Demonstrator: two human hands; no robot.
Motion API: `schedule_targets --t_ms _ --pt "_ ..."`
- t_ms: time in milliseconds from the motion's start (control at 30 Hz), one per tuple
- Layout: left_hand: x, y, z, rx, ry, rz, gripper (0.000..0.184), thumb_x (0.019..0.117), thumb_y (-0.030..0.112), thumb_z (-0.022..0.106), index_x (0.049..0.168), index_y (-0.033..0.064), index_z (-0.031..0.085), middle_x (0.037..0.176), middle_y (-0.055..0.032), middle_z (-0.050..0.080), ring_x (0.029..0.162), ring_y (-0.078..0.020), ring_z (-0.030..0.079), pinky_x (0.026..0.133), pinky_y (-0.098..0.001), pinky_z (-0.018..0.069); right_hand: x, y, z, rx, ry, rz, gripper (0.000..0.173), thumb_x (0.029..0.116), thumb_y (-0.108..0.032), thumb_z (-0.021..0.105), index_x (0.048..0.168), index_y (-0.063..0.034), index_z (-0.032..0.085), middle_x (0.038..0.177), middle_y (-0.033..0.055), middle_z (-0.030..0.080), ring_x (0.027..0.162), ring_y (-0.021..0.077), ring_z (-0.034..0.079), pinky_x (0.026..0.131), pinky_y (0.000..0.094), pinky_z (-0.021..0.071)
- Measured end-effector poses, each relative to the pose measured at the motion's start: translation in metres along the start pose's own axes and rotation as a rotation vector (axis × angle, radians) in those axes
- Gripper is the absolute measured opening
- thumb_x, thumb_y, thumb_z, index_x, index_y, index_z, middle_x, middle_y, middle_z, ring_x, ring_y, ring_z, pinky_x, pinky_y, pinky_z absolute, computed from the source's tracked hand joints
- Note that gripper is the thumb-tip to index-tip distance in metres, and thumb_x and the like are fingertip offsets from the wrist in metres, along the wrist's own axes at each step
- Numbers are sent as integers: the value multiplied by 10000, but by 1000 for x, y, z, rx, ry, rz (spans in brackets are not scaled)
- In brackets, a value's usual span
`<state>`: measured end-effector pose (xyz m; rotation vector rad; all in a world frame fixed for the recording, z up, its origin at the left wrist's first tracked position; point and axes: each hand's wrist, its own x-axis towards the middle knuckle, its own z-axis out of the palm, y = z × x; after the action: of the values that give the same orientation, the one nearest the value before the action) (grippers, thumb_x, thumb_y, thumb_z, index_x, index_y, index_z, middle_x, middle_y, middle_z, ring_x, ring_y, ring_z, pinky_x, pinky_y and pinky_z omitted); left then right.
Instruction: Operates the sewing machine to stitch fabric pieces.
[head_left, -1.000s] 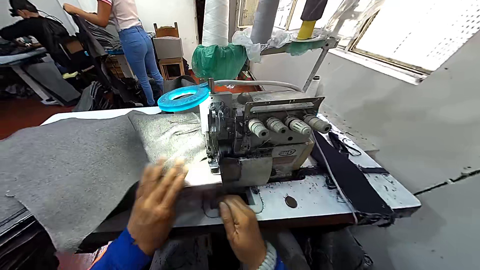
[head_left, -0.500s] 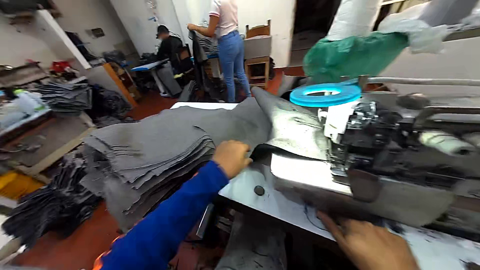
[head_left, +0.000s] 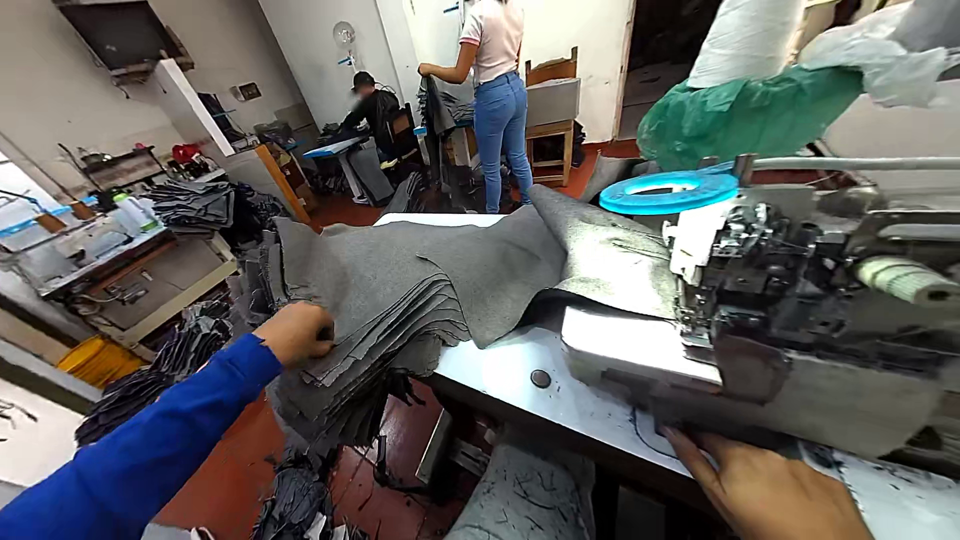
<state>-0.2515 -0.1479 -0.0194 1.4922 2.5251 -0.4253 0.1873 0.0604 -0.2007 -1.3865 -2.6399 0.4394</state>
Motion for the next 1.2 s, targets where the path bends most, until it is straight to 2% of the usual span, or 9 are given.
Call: schedule_targets --t_ms 233,367,533,600,667,767,867,1033,1200 --pt "-9 -5 -57 -395 382 -53 156 1015 92 616 1034 -41 695 880 -204 691 830 -352 670 803 -595 522 -33 15 26 322 513 -334 340 947 -146 618 1125 135 690 1153 333 689 1112 575 633 1020 671 441" --pt "-41 113 -52 -568 275 190 179 1037 89 531 1088 -10 671 809 -108 671 703 -198 661 684 -433 574 -63 -20 12 632 424 -382 545 924 -281 705 1236 157 618 1284 350 626 1263 544 548 1108 617 386" --pt "-39 255 -43 -871 -114 571 277 1082 135 417 1140 -59 607 947 -156 658 845 -190 670 806 -385 572 -58 -76 -10 1299 80 -335 1089 834 -692 659 1501 108 339 1434 119 575 1290 136 583 1043 340 527" --pt "-22 286 -42 -905 -77 626 251 1086 136 411 1106 -32 596 916 -144 653 817 -202 690 782 -404 594 -41 -92 -17 1567 199 -195 733 945 -546 633 1374 20 452 1233 -28 655 1138 16 624 979 260 541" --pt "0 299 -38 -735 122 761 188 1067 109 469 1061 -11 613 838 -122 642 750 -203 651 710 -403 546 -24 -107 -35 1672 333 106 329 1058 -195 479 1264 54 537 1098 28 658 1034 24 626 922 232 529" --pt "41 287 -10 -469 350 1044 182 1021 82 569 1137 16 693 1038 -118 729 989 -230 705 904 -446 564 -7 -119 -34 1612 430 328 272 1048 -95 499 1224 98 571 1079 120 657 1016 77 628 918 249 521" --pt "64 263 38 -363 566 1205 368 1009 121 542 1352 64 662 1414 -91 638 1383 -221 547 1171 -383 422 -20 -133 0 1499 377 182 364 895 -44 679 1202 130 587 1070 138 696 1007 77 668 913 245 551" --pt "47 247 75 -331 902 890 402 1050 348 471 1315 155 703 1341 -54 685 1244 -226 646 1020 -457 526 -68 -105 40 1379 58 8 129 938 -3 645 1028 85 677 837 101 709 784 82 680 785 296 568" --pt "60 277 68 -386 973 843 492 1017 446 466 1173 78 754 1124 -217 697 1061 -449 645 899 -606 491 -89 29 -33 564 490 82 240 982 -106 588 1132 17 730 893 112 747 764 198 730 698 383 615"
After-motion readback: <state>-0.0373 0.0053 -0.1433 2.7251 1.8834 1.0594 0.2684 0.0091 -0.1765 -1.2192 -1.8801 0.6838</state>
